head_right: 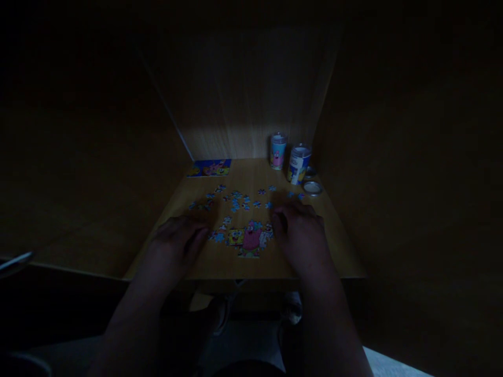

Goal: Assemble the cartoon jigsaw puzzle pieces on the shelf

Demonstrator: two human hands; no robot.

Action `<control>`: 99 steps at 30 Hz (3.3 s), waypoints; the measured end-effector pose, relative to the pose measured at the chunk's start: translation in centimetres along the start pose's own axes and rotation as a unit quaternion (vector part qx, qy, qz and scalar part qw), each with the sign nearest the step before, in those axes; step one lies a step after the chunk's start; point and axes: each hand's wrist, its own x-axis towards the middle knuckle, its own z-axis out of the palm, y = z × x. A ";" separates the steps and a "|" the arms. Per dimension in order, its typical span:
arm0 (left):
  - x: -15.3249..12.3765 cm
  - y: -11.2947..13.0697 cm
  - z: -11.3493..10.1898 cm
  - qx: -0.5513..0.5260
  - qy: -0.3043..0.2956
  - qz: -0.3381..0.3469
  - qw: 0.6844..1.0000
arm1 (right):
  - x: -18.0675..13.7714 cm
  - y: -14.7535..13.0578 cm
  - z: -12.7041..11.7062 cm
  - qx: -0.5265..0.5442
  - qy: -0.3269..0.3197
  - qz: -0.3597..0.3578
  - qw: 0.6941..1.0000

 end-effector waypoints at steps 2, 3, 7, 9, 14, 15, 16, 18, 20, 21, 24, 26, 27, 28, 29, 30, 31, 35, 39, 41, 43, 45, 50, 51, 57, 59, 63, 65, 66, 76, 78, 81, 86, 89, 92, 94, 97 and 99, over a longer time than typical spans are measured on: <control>-0.1 -0.1 -0.1 -0.018 -0.027 0.035 0.999 | 0.0 0.0 0.0 -0.002 0.002 0.000 1.000; -0.1 -0.1 -0.2 -0.026 -0.038 0.051 0.998 | 0.0 -0.1 -0.1 -0.003 0.002 0.000 1.000; 0.0 -0.2 -0.3 -0.046 -0.067 0.077 0.994 | 0.0 -0.1 -0.1 -0.004 -0.001 -0.002 1.000; 0.1 -0.2 -0.2 -0.047 -0.067 0.076 0.994 | 0.0 0.0 0.0 -0.004 -0.003 -0.001 1.000; 0.3 0.1 -0.1 -0.043 -0.053 0.057 0.996 | 0.1 0.1 0.1 -0.010 -0.007 -0.002 1.000; 0.4 0.2 -0.1 -0.044 -0.050 0.056 0.996 | 0.1 0.1 0.0 -0.009 -0.006 -0.002 1.000; 0.4 0.3 -0.2 -0.043 -0.049 0.055 0.996 | 0.1 0.1 0.0 -0.008 -0.006 -0.001 1.000; 0.5 0.4 -0.3 -0.043 -0.048 0.055 0.996 | 0.0 0.0 0.0 -0.008 -0.006 0.001 1.000; 0.5 0.4 -0.3 -0.044 -0.050 0.053 0.996 | 0.0 0.0 0.0 -0.009 -0.007 0.002 1.000; 0.5 0.4 -0.3 -0.046 -0.049 0.050 0.997 | 0.0 0.0 0.0 -0.010 -0.008 0.002 1.000; 0.5 0.2 -0.2 -0.052 -0.038 0.050 0.997 | 0.0 0.0 0.0 -0.011 -0.008 0.003 1.000; 0.4 0.2 -0.2 -0.057 -0.030 0.061 0.996 | 0.0 0.0 0.0 -0.009 -0.006 0.001 1.000; 0.4 0.1 -0.2 -0.061 -0.028 0.066 0.996 | 0.0 0.0 0.0 -0.008 -0.006 0.000 1.000; 0.5 0.1 -0.2 -0.065 -0.027 0.069 0.995 | 0.1 0.1 0.0 -0.006 -0.007 -0.001 1.000; 0.5 0.2 -0.3 -0.070 -0.028 0.068 0.995 | 0.1 0.1 0.0 -0.004 -0.007 -0.002 1.000; 0.5 0.2 -0.3 -0.074 -0.030 0.063 0.995 | 0.1 0.1 0.0 -0.002 -0.008 -0.002 1.000; 0.5 0.2 -0.4 -0.077 -0.032 0.056 0.995 | 0.1 0.1 0.0 0.000 -0.009 -0.002 1.000; 0.4 0.3 -0.5 -0.078 -0.044 0.029 0.996 | 0.0 0.0 0.0 0.002 -0.005 0.000 1.000; 0.2 0.3 -0.3 -0.061 -0.042 0.016 0.997 | 0.0 -0.1 0.0 -0.007 0.002 -0.002 1.000; 0.1 0.3 -0.2 -0.046 -0.031 0.012 0.998 | 0.0 0.0 0.1 -0.008 0.000 -0.002 1.000; 0.2 0.4 -0.1 -0.020 -0.004 -0.006 1.000 | 0.0 0.1 0.1 -0.006 -0.001 -0.003 1.000; 0.2 0.4 -0.1 0.011 0.031 -0.043 0.999 | 0.0 0.1 0.1 -0.006 -0.002 -0.005 1.000; 0.2 0.2 0.0 0.060 0.052 -0.119 0.990 | 0.0 -0.1 -0.1 -0.008 -0.003 -0.003 1.000; 0.1 0.1 0.1 0.068 0.048 -0.126 0.988 | 0.0 -0.1 -0.1 -0.010 -0.003 -0.002 1.000; 0.1 0.0 0.2 0.074 0.041 -0.136 0.987 | 0.0 0.1 0.0 -0.018 -0.010 0.000 1.000; 0.2 0.1 0.1 0.058 0.043 -0.123 0.990 | 0.0 0.0 0.0 -0.017 -0.010 0.000 1.000; 0.3 0.2 0.0 0.031 0.038 -0.109 0.993 | 0.0 -0.1 -0.1 -0.008 -0.008 0.005 1.000; 0.3 0.3 0.0 0.030 0.029 -0.116 0.992 | 0.0 0.0 0.0 -0.006 -0.009 0.004 1.000; 0.3 0.3 -0.1 0.030 0.025 -0.119 0.992 | 0.0 0.1 0.0 -0.007 -0.009 0.002 1.000; 0.4 0.3 -0.1 0.024 0.023 -0.116 0.993 | 0.1 0.1 0.1 -0.007 -0.012 0.000 1.000; 0.3 0.3 0.0 0.027 0.023 -0.115 0.993 | 0.1 0.0 0.0 -0.007 -0.011 -0.001 1.000; 0.3 0.2 0.0 0.029 0.017 -0.117 0.993 | 0.1 0.0 0.0 -0.008 -0.009 -0.003 1.000; 0.3 0.3 0.0 0.036 0.017 -0.119 0.992 | 0.2 -0.1 -0.1 -0.014 -0.014 0.001 1.000; 0.3 0.3 0.0 0.035 0.020 -0.112 0.993 | 0.1 -0.2 -0.2 -0.014 -0.014 0.003 1.000; 0.3 0.3 0.0 0.037 0.020 -0.107 0.993 | 0.1 -0.2 -0.2 -0.006 -0.012 0.001 1.000; 0.3 0.3 0.1 0.044 0.022 -0.110 0.993 | 0.0 -0.1 -0.1 -0.003 -0.013 -0.001 1.000; 0.3 0.2 0.1 0.046 0.022 -0.111 0.993 | 0.0 0.0 0.0 -0.009 -0.012 -0.004 1.000; 0.3 0.2 0.1 0.045 0.019 -0.109 0.993 | 0.0 0.0 0.0 -0.016 -0.011 -0.002 1.000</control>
